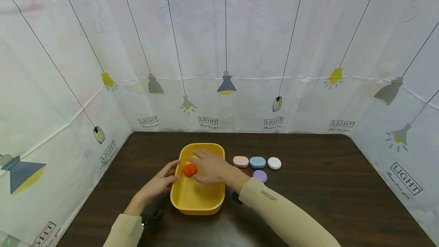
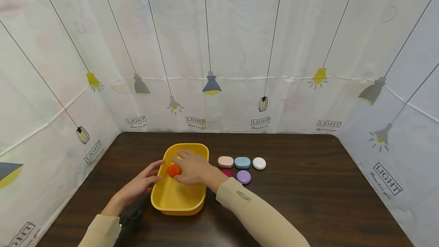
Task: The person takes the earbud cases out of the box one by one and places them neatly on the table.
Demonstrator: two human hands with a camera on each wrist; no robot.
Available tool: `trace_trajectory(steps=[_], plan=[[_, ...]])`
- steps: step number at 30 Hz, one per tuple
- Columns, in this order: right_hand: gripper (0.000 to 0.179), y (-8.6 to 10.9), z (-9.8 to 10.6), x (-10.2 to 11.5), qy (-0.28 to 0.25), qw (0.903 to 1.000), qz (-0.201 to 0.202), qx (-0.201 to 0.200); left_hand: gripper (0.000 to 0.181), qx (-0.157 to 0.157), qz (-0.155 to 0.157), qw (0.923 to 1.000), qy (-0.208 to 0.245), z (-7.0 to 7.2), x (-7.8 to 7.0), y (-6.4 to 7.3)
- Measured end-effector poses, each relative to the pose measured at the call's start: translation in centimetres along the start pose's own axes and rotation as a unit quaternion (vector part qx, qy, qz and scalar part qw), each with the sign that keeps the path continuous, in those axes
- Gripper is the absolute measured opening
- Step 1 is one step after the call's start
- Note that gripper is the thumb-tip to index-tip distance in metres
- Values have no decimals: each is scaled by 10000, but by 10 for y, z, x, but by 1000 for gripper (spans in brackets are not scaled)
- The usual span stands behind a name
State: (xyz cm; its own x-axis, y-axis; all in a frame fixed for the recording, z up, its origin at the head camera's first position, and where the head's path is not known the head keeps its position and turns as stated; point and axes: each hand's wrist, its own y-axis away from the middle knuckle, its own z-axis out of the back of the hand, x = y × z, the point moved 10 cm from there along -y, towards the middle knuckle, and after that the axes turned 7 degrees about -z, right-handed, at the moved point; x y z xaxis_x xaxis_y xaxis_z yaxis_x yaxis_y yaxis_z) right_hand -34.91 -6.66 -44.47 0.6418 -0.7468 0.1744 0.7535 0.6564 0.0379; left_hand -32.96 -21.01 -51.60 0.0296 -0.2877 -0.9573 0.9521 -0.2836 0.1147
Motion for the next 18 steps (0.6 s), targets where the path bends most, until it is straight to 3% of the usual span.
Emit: trace_trajectory(steps=[18], plan=[[61,-19,-32,10,94,9985,149,520,57,21,-95,9999,61,0,2,-2]])
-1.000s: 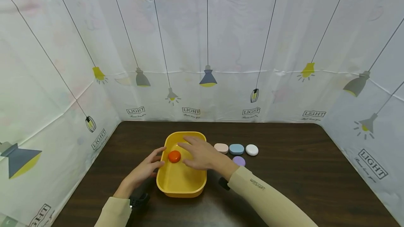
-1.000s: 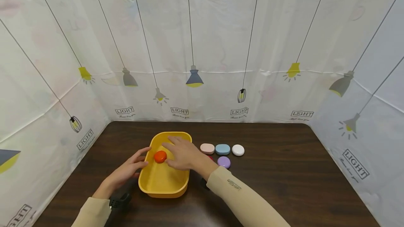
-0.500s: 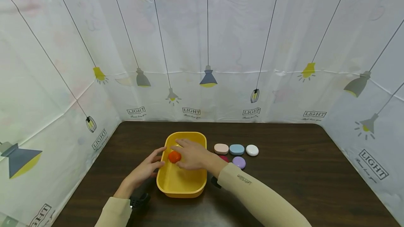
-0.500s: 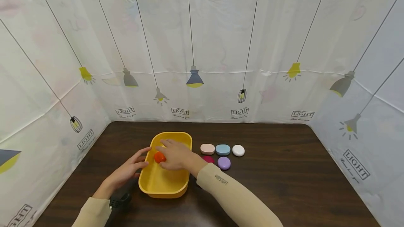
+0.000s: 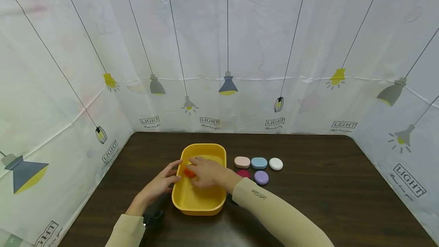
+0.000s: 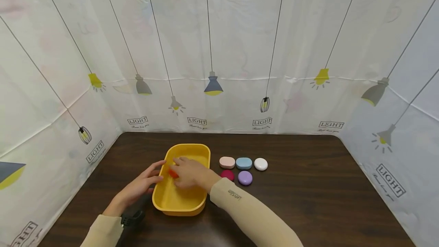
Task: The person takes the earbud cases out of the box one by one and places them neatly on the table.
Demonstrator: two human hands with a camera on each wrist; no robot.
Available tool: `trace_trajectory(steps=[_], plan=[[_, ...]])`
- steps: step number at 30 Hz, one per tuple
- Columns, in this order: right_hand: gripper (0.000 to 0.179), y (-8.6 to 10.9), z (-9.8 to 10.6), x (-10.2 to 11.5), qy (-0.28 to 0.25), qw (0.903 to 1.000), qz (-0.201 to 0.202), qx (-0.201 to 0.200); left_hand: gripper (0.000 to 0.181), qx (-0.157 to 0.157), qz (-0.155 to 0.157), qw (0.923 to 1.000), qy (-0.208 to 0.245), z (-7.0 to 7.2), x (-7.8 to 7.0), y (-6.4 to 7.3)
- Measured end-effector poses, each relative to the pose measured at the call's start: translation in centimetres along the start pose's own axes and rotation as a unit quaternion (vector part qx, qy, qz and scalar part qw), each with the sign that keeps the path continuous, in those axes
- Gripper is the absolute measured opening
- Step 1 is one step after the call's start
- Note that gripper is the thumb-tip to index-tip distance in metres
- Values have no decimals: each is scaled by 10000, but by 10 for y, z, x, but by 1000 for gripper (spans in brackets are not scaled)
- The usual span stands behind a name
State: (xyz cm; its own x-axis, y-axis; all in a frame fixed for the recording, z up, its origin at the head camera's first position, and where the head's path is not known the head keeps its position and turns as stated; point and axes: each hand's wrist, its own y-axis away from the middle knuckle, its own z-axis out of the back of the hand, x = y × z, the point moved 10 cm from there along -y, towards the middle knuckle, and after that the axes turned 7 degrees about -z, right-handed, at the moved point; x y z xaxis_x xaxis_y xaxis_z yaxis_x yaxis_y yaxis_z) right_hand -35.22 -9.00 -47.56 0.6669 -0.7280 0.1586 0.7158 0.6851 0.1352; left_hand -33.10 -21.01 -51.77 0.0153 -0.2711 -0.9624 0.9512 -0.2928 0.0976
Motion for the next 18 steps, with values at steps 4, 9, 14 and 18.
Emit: trace_trajectory(steps=[4,9,14,18], plan=[[61,-3,-7,1,-29,9999,54,159,58,-12,-2,10000,13,0,-1,0],[61,-5,-13,3,-12,9995,128,275,58,27,-8,10000,28,-2,-1,1],[56,-6,-13,5,-5,9996,182,200,59,33,-20,10000,-1,-2,-1,1],[47,-5,-10,8,103,9996,246,76,58,-14,32,10000,-12,0,0,1]])
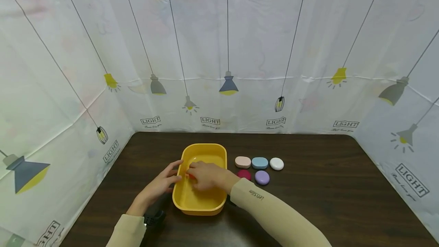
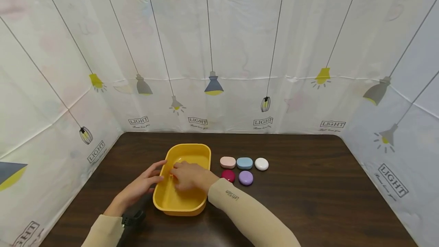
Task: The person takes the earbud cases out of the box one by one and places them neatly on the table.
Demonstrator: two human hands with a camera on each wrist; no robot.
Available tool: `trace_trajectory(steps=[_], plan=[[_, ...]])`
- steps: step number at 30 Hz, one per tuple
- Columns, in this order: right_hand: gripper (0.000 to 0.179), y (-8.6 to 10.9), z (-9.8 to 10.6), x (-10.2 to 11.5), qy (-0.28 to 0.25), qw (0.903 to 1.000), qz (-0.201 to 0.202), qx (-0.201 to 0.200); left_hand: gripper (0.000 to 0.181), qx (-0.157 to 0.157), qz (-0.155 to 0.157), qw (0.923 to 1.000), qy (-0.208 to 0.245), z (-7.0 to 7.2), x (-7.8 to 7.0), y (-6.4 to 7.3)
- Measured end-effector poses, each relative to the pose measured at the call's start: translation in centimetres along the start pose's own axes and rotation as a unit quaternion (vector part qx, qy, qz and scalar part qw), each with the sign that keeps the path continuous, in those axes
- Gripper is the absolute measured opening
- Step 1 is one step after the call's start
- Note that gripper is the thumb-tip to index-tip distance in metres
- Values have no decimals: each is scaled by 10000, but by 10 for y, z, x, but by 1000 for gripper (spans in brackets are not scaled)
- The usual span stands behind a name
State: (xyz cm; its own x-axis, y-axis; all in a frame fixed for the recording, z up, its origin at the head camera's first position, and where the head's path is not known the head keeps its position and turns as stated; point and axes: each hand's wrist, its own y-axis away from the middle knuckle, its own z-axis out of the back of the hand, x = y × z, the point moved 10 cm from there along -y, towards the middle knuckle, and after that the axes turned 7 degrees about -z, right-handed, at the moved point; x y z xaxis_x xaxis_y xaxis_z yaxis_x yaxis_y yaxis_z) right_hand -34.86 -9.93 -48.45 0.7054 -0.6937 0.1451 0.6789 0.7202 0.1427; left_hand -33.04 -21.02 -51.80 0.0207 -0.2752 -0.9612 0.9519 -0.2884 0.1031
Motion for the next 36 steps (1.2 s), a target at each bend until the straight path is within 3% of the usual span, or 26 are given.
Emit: trace_trajectory(steps=[9,22,36], plan=[[29,5,0,-1,168,9998,-77,9,57,-14,13,10000,-56,0,0,-1],[36,10,-3,-9,-323,9975,-515,366,58,33,4,10000,17,-2,2,-2],[32,27,14,-5,-231,9989,-383,-139,59,25,34,10000,78,-1,-1,1]])
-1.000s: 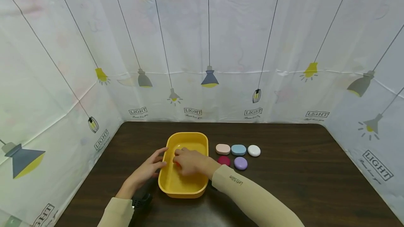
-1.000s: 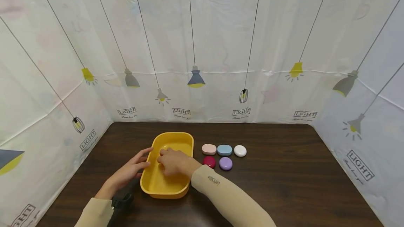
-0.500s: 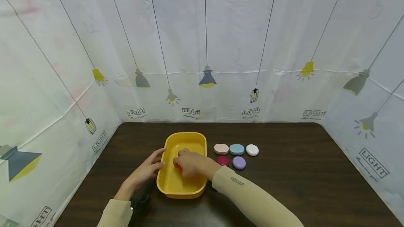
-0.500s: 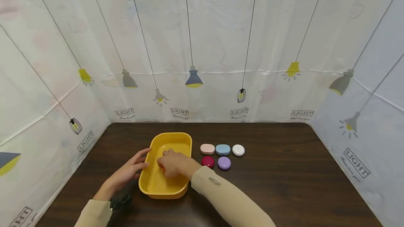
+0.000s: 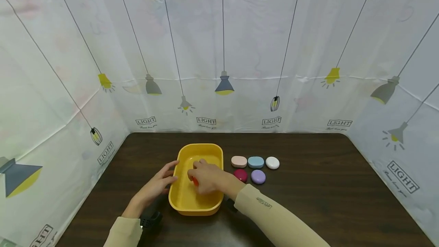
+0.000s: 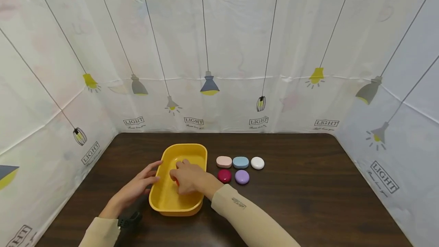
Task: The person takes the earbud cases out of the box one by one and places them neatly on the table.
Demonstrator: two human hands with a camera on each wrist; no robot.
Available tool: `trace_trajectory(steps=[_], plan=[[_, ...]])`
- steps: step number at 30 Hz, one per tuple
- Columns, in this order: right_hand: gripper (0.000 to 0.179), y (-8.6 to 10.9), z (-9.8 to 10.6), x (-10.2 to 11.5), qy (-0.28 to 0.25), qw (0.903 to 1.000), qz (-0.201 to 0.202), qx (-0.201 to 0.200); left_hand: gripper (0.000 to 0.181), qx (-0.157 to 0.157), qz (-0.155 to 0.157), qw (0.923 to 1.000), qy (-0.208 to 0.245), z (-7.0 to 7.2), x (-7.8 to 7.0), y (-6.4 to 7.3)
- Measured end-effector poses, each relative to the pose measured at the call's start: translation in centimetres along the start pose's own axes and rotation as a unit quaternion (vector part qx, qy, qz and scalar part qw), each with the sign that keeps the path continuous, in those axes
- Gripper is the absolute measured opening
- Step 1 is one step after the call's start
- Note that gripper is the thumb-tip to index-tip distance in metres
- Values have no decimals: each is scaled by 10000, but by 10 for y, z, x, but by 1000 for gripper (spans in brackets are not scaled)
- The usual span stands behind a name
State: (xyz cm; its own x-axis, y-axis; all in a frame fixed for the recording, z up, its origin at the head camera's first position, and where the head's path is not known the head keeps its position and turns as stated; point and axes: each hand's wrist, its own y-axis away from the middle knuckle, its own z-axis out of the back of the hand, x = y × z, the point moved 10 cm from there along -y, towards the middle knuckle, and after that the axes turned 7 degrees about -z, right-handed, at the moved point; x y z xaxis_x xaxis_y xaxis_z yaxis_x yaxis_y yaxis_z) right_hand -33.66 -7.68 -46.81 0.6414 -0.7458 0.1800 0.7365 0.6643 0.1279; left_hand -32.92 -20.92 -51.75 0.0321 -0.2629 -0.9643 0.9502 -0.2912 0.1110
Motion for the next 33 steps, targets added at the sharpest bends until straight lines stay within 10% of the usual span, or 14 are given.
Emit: trace_trajectory(steps=[33], plan=[[34,45,49,-10,-78,9981,-130,-601,59,-42,46,10000,49,2,1,0]])
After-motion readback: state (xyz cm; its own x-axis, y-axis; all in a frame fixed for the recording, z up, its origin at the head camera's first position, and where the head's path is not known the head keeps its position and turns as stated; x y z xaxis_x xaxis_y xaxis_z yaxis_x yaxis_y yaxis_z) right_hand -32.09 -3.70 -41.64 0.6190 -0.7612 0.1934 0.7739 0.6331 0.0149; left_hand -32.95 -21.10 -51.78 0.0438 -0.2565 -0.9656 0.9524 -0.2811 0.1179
